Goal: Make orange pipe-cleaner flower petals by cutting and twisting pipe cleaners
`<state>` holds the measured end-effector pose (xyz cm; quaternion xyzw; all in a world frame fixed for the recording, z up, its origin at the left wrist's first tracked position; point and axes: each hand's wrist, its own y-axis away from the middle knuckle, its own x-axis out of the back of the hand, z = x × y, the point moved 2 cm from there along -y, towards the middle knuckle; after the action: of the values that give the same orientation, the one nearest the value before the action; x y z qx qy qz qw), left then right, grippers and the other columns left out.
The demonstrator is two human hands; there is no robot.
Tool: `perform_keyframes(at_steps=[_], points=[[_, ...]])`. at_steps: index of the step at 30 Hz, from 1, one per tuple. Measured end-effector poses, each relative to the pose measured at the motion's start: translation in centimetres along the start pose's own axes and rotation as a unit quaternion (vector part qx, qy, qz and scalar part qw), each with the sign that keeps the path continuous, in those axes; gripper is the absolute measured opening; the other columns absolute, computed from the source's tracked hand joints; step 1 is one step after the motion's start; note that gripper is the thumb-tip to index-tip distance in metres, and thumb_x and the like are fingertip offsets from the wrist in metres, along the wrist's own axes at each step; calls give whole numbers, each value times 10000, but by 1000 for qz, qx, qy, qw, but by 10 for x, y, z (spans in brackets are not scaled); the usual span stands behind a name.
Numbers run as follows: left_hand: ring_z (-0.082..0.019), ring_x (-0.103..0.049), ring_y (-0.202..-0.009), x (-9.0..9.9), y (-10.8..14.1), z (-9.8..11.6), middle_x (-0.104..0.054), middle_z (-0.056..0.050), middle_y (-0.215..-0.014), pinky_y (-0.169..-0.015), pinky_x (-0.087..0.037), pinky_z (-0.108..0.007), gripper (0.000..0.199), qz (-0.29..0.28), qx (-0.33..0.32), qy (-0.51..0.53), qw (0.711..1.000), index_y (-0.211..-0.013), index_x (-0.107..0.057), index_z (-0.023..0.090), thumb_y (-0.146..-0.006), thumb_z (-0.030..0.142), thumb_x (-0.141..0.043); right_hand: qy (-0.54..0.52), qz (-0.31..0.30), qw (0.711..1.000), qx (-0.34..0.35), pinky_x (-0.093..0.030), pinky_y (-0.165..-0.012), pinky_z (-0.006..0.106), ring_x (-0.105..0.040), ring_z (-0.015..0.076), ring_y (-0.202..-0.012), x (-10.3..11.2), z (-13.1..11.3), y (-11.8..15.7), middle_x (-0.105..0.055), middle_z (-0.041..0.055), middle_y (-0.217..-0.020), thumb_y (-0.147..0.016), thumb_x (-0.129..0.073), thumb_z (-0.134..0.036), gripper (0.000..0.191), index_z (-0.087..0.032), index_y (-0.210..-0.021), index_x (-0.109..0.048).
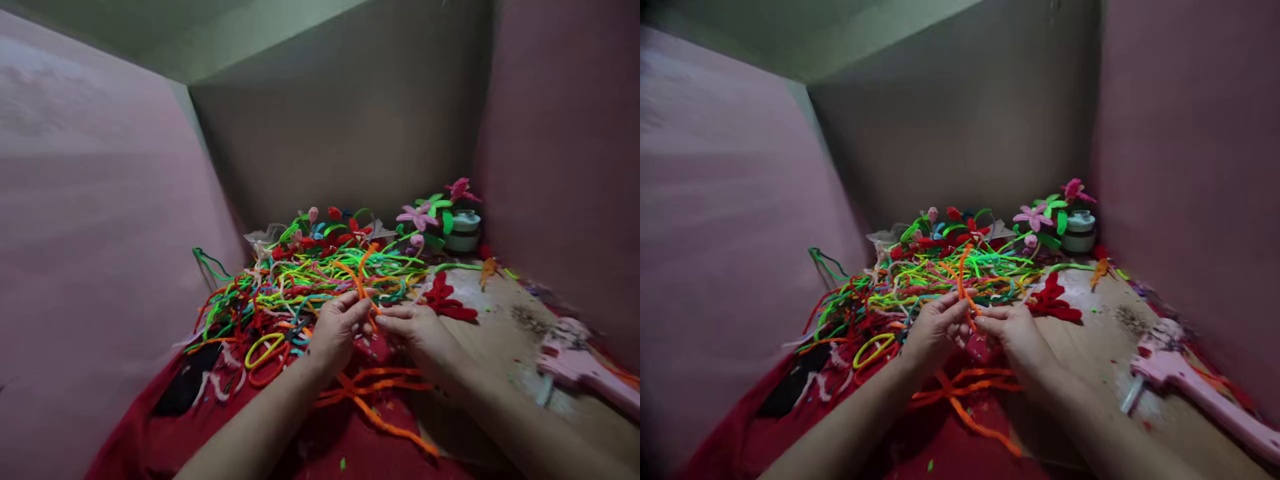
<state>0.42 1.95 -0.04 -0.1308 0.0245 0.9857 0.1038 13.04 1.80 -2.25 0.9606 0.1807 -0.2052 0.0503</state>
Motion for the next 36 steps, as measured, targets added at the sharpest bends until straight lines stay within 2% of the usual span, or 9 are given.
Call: perform_keyframes(at_steps=[3, 5, 9, 12, 14, 17, 20, 28, 36], points=[[-29, -404, -358, 0, -1, -1, -514, 41, -475, -374, -306, -164, 260, -4, 1, -28, 1000, -815, -660, 107, -705, 342, -669, 25, -7, 999, -23, -277, -412, 183, -357, 31, -402, 0, -2, 2, -491, -22, -483, -691, -678, -278, 199, -90, -628, -660], [-31, -380, -339, 1, -3, 0, -475, 50, -423, -366, -283, -166, 258, 8, 0, -11, 1000, -776, -647, 101, -708, 349, -662, 8, -25, 999, -31, -320, -425, 185, -404, 42, -430, -1, -2, 2, -551, 2, -558, -714, -664, -296, 206, -98, -657, -661], [-37, -382, -349, 6, -5, 2, -449, 63, -427, -373, -283, -165, 251, 34, -1, 46, 998, -800, -620, 115, -701, 340, -670, -78, -53, 993, -70, -375, -429, 182, -474, 63, -484, -2, 0, 1, -589, 19, -662, -744, -642, -309, 193, -121, -781, -671], [-49, -419, -375, 8, -5, 4, -463, 53, -450, -387, -291, -167, 250, 6, 1, 69, 998, -817, -610, 119, -715, 341, -660, -163, -39, 978, -122, -410, -445, 165, -491, 58, -488, -1, 2, 0, -583, 8, -631, -735, -648, -224, 118, -125, -796, -666], [-69, -471, -411, 8, -5, 5, -487, 38, -469, -411, -317, -176, 259, -9, 3, 79, 997, -835, -610, 115, -717, 339, -660, -188, -39, 973, -128, -426, -459, 147, -501, 45, -496, -2, 2, -1, -604, 14, -669, -723, -658, -171, 101, -125, -812, -670], [-83, -499, -424, 9, -5, 6, -500, 35, -474, -427, -335, -183, 266, 6, -3, 92, 996, -849, -612, 113, -703, 325, -676, -167, -61, 980, -90, -450, -461, 155, -525, 53, -512, -3, 1, -2, -615, 28, -699, -731, -670, -213, 126, -115, -810, -682], [-62, -462, -406, 9, -6, 5, -498, 38, -467, -420, -324, -172, 230, 19, -15, 97, 995, -849, -616, 112, -722, 299, -663, -136, -53, 987, -62, -462, -460, 163, -524, 54, -510, -4, 1, -2, -597, 25, -682, -710, -697, -245, 163, -96, -775, -686], [-59, -459, -392, 7, -4, 5, -482, 50, -448, -413, -343, -177, 182, -23, -17, 79, 996, -869, -630, 112, -753, 252, -629, -142, -12, 983, -117, -433, -424, 137, -469, 29, -445, -1, 2, -1, -547, -20, -570, -557, -799, -226, 218, -111, -684, -664], [-54, -458, -362, 1, -1, 4, -510, 40, -447, -399, -363, -177, 190, -5, -21, 34, 999, -767, -643, 94, -718, 277, -657, -78, -31, 992, -97, -359, -365, 140, -409, 23, -415, -4, 6, -1, -546, -8, -571, -597, -745, -244, 206, -90, -694, -648]])
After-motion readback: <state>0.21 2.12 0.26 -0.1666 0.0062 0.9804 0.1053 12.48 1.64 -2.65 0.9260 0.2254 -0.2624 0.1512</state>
